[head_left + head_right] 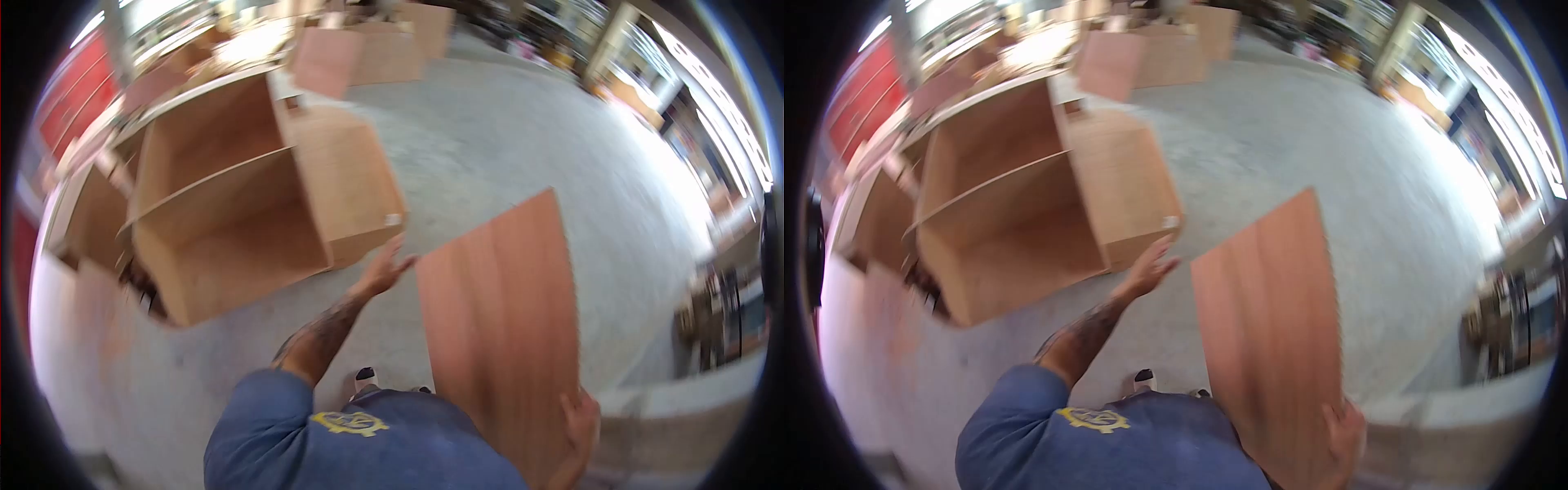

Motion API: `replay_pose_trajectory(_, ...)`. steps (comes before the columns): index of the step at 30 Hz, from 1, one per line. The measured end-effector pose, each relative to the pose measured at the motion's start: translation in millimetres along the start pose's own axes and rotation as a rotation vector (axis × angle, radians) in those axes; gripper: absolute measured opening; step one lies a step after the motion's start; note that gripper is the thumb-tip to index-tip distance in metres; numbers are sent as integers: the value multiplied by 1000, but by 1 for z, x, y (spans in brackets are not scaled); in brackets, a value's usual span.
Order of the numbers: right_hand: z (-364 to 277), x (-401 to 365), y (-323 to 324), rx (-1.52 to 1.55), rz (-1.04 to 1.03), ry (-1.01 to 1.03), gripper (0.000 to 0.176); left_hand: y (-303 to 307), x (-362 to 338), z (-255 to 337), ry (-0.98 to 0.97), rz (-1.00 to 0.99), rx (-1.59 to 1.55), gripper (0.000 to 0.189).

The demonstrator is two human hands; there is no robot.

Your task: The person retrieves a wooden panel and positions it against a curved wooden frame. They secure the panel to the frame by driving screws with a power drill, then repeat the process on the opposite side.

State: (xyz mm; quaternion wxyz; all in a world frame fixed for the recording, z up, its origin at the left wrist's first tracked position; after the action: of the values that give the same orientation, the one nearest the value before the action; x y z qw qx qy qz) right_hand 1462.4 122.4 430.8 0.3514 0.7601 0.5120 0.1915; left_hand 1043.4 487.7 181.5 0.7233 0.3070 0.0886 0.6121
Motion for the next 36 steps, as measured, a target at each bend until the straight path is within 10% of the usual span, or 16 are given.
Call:
replay_pose_trajectory(4,-56,-9,32,-26,-151,74,44,39,33,27,-27,91,41,100)
replay_pose_trajectory(7,-82,-14,50,-130,-205,104,51,54,20,28,-216,338,150,79)
replay_pose_trajectory(9,-94,-7,41,-135,-293,18,46,40,-6,-4,88,-100,-217,66)
replay_pose_trajectory(20,-20,86,-30,65,-570,243,32,183,-180,26,230,380,-45,60)
replay_pose_trajectory(36,-135,163,-376,423,-935,315,15,484,-271,122,193,768,741,76)
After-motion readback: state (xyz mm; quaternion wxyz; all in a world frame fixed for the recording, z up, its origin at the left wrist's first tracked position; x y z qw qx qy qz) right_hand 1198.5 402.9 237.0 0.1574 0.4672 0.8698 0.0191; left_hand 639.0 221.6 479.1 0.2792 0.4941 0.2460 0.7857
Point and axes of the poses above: each hand's wrist, its own x-axis towards the middle knuckle, its own y-axis out of the back of the hand, z = x × y, the point moved 8 cm from there along x, towards the middle knuckle, and after that the axes turned 11 degrees about x, right-handed, at the moved point
